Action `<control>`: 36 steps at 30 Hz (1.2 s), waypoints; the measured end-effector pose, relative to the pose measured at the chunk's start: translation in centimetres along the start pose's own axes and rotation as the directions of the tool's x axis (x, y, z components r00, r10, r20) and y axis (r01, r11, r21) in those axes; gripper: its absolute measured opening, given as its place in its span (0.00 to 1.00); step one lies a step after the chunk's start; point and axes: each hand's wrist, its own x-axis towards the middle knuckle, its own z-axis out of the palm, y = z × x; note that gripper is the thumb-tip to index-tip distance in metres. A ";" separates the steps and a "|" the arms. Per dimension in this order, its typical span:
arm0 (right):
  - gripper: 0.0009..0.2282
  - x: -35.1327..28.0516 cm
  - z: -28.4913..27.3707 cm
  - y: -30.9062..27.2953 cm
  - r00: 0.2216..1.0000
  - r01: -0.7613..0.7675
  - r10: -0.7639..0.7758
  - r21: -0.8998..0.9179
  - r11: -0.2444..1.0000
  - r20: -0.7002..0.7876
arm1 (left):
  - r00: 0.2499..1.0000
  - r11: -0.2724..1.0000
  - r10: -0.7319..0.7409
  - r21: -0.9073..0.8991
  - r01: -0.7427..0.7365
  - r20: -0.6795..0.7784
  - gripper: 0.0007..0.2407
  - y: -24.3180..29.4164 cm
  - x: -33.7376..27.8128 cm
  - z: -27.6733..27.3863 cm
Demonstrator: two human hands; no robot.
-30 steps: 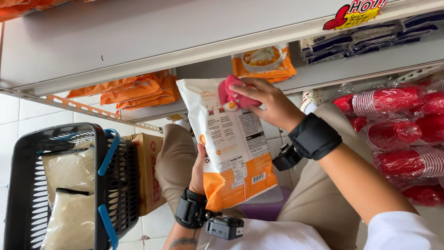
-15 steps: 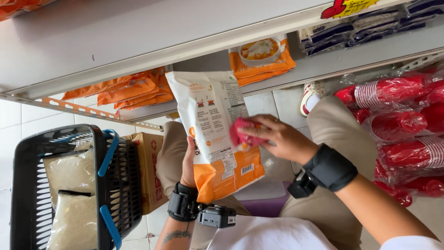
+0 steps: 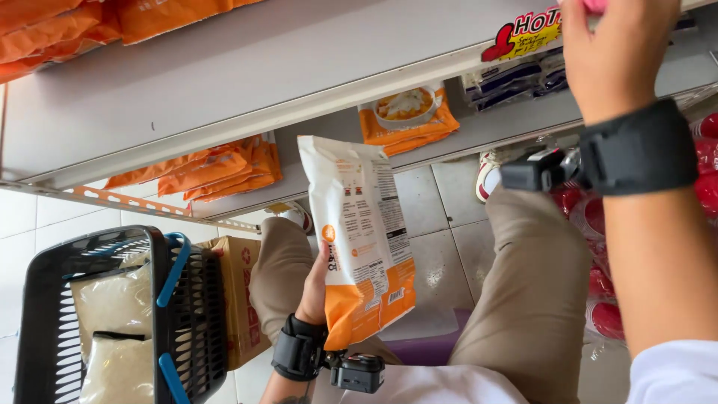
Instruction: The person is wiping down individual food packages with a cloth and arranging them on a grocery store shelf.
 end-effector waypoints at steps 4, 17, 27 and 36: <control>0.04 1.3 1.9 1.8 0.994 0.089 -0.082 -0.102 0.991 0.071 | 1.000 1.000 0.005 -0.014 -0.005 0.015 0.27 -0.7 0.3 0.4; 0.45 -14.7 0.7 -22.6 0.738 -0.219 -0.250 0.573 0.790 0.627 | 0.968 0.985 0.170 -0.059 -0.161 0.184 0.28 -4.7 5.3 -1.2; 0.53 -17.6 0.5 -21.5 0.718 -0.611 -0.064 0.672 0.417 0.693 | 0.969 0.690 0.179 0.680 -0.249 0.173 0.32 -1.8 1.3 7.9; 0.47 -18.8 -5.4 -18.0 0.674 -0.738 -0.038 0.675 0.008 0.738 | 0.799 0.017 0.562 0.963 -0.270 0.214 0.45 0.2 -1.5 5.7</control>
